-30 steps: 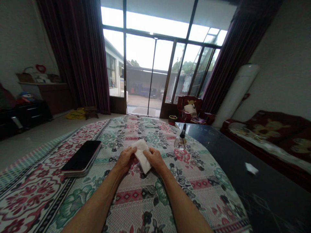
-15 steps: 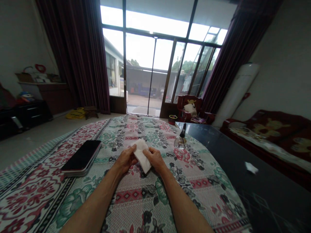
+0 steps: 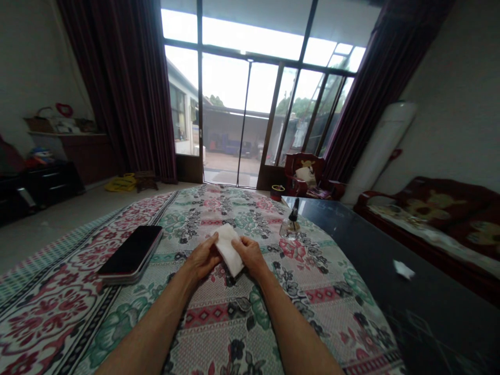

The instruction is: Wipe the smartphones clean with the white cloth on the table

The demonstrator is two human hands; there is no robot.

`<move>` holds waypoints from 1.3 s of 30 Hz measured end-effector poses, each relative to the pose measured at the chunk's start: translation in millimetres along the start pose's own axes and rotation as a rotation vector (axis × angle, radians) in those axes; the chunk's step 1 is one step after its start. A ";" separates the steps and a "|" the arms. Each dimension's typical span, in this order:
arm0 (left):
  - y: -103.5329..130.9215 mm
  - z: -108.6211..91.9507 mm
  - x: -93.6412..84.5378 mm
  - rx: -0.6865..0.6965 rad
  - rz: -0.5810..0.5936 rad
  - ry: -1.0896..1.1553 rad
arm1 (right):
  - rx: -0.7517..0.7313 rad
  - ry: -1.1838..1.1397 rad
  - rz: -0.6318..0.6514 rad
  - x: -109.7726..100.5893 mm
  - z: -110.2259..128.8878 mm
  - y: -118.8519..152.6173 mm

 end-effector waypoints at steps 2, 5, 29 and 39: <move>-1.3 1.9 1.4 -0.007 -0.013 0.034 | -0.096 0.156 -0.111 -2.6 3.0 -1.0; -4.7 -0.1 -1.8 0.015 -0.069 0.103 | -0.200 0.238 -0.359 -13.0 5.6 -3.4; -10.6 2.5 -12.4 0.060 -0.164 0.188 | -0.163 0.674 -0.813 -180.3 35.2 -62.0; -8.0 -1.5 -9.2 0.081 -0.173 0.175 | -0.452 0.547 -0.402 -94.7 75.2 -22.6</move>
Point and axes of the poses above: each hand's wrist, its own y-axis away from the middle knuckle, its own x-axis out of the palm, z = x × y, the point moved 3 cm from there along -y, towards the middle knuckle, and after that the axes turned 5 degrees about y, right-handed, at the moved point
